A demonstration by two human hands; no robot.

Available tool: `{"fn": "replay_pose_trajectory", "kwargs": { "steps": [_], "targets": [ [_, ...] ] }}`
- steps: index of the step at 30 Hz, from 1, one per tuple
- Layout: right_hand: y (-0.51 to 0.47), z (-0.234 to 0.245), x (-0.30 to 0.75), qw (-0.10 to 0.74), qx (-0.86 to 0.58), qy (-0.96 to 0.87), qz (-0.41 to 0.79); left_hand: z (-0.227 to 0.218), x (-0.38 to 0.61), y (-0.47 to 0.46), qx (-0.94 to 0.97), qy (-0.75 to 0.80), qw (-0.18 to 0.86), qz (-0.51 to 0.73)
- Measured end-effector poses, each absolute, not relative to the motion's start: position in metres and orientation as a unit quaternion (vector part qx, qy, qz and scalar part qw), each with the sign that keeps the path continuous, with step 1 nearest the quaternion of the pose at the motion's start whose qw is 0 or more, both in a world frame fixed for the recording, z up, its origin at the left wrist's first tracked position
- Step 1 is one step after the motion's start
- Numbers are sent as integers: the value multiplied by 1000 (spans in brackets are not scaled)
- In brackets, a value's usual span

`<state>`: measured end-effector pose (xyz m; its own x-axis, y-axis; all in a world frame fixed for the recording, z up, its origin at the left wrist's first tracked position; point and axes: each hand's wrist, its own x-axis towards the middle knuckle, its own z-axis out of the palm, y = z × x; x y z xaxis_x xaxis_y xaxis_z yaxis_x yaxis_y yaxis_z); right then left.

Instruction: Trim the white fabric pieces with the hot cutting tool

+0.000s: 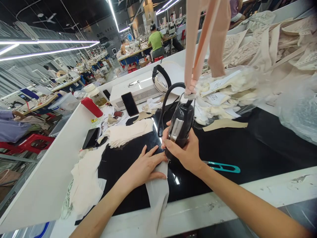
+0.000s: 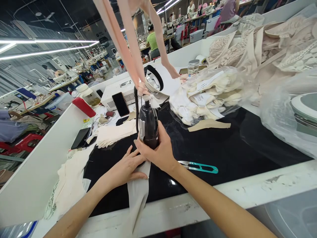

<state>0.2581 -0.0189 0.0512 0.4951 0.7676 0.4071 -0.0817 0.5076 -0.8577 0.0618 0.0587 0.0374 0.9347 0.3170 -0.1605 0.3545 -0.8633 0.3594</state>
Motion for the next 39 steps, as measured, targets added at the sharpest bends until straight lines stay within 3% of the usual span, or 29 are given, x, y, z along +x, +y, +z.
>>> {"fn": "replay_pose_trajectory", "kwargs": {
  "steps": [25,39],
  "targets": [
    [-22,49,255,756,-411,-419,290,44,66,58,950,197,227,-89],
    [-33,47,246,765,-380,-424,301,33,60,60,963,178,194,-61]
  ]
}}
